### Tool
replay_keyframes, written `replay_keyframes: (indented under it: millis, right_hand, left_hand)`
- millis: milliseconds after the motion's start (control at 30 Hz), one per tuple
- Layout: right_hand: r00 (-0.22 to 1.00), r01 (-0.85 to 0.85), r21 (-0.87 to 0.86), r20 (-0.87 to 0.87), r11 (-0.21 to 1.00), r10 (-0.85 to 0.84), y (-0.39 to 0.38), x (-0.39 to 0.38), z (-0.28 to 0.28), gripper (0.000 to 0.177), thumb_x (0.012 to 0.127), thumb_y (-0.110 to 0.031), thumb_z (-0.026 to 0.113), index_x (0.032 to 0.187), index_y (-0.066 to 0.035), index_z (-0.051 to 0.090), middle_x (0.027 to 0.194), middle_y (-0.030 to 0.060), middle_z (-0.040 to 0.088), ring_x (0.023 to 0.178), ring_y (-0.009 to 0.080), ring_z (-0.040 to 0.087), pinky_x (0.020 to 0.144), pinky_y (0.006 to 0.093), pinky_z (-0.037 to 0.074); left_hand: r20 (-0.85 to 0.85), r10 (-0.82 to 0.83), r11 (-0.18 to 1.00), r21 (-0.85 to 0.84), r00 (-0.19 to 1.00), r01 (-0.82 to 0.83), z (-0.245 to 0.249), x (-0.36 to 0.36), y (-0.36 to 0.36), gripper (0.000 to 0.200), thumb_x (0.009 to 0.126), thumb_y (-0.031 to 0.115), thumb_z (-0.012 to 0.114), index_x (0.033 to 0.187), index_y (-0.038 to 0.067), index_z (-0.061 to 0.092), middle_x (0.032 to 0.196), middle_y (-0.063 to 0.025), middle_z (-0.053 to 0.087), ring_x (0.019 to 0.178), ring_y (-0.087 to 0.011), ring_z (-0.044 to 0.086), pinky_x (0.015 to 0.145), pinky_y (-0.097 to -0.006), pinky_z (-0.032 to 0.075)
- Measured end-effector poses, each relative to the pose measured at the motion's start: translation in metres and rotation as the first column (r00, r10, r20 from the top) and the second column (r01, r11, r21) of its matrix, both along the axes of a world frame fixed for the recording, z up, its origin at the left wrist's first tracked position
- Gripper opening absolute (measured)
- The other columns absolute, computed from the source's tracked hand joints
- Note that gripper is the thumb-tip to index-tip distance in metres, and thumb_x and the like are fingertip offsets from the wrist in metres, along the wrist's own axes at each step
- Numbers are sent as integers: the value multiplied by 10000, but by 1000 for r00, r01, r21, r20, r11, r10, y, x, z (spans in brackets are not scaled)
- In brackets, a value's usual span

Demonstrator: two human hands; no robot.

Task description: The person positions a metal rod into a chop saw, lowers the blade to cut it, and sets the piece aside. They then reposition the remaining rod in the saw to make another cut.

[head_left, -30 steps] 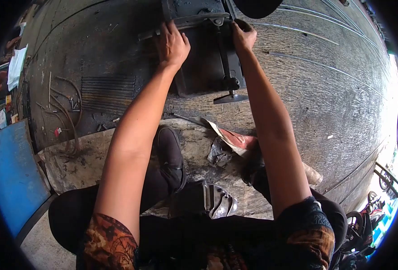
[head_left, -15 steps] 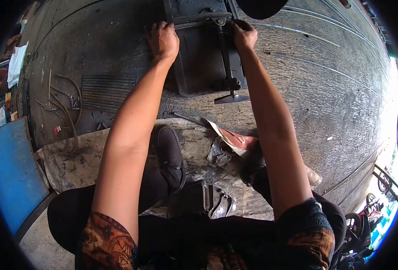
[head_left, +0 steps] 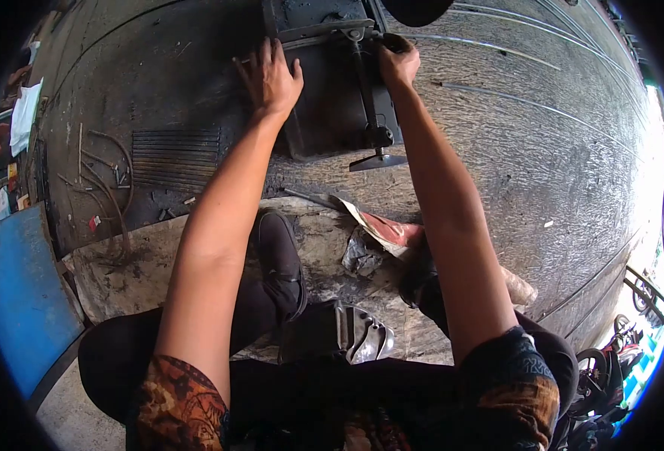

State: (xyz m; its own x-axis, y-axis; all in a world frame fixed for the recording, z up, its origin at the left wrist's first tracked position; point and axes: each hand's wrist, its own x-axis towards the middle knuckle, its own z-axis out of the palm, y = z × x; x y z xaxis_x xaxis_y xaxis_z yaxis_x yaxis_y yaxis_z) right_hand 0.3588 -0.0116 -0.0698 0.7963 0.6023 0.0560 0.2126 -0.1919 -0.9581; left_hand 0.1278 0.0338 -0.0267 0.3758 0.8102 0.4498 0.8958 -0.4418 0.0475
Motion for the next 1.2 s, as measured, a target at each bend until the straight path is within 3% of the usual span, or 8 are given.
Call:
replay_keyframes:
  millis: [33, 233, 333, 433, 533, 900, 967, 1200]
  right_hand:
    - [1000, -11, -34, 10, 999, 11, -3, -1, 6, 274, 724, -195, 696, 947, -48, 759, 924, 144, 744, 916, 273, 714, 857, 356, 527]
    - [999, -46, -43, 16, 998, 47, -11, -1, 20, 274, 727, -187, 672, 951, -58, 760, 923, 138, 742, 908, 294, 710, 853, 356, 527]
    - [994, -95, -39, 51, 995, 97, -7, 0, 12, 275, 719, -199, 686, 947, -67, 764, 936, 133, 741, 917, 300, 705, 849, 358, 527]
    - [987, -131, -57, 82, 990, 135, -6, 4, 6, 293, 711, -219, 707, 956, -69, 762, 964, 136, 737, 935, 300, 700, 855, 363, 525]
    - [984, -154, -19, 92, 988, 155, -6, 3, 6, 330, 707, -242, 722, 984, -64, 749, 983, 146, 731, 946, 299, 696, 865, 372, 521]
    - [970, -200, 54, 150, 978, 190, -1, 6, -5, 365, 694, -200, 670, 1025, -51, 702, 1015, 169, 698, 990, 360, 648, 906, 419, 498]
    - [942, -218, -9, 259, 976, 213, 1, 7, -9, 364, 697, -201, 668, 1027, -51, 704, 1021, 170, 697, 990, 358, 649, 904, 417, 499]
    - [971, -225, 88, 107, 970, 215, 2, 11, -16, 390, 710, -205, 671, 1065, -48, 703, 978, 167, 717, 954, 332, 681, 887, 396, 517]
  left_hand:
    - [-37, 11, 996, -92, 999, -14, -3, 0, -5, 662, 878, 382, 611, 1412, 30, 440, 1492, -153, 383, 1403, -359, 321, 1142, -657, 158]
    - [-79, 43, 983, -175, 996, -56, -13, 5, -16, 784, 924, 464, 532, 1517, 25, 268, 1606, -174, 183, 1497, -370, 100, 1149, -657, 70]
    - [10, 34, 985, -170, 999, -32, -15, 5, -22, 816, 926, 474, 526, 1532, 23, 216, 1625, -164, 109, 1500, -371, 79, 1146, -662, 61]
    - [-61, 57, 973, -222, 997, -69, -19, 5, -30, 838, 932, 479, 516, 1541, 21, 168, 1629, -172, 53, 1501, -379, 57, 1147, -660, 54]
    - [-4, 66, 972, -224, 998, -65, -19, 5, -33, 834, 945, 484, 493, 1546, 24, 144, 1629, -183, 28, 1501, -386, 34, 1147, -659, 49]
    - [-45, 76, 970, -228, 996, -85, -20, 5, -37, 806, 961, 493, 460, 1544, 25, 158, 1628, -183, 25, 1499, -390, 50, 1148, -656, 63]
    - [-41, 73, 972, -220, 997, -80, -20, 5, -39, 800, 964, 493, 454, 1545, 28, 161, 1629, -181, 24, 1499, -390, 51, 1149, -654, 65]
    - [-46, 56, 965, -254, 997, -66, -17, 4, -41, 778, 971, 484, 447, 1551, 53, 159, 1629, -178, 15, 1496, -392, 66, 1155, -645, 74]
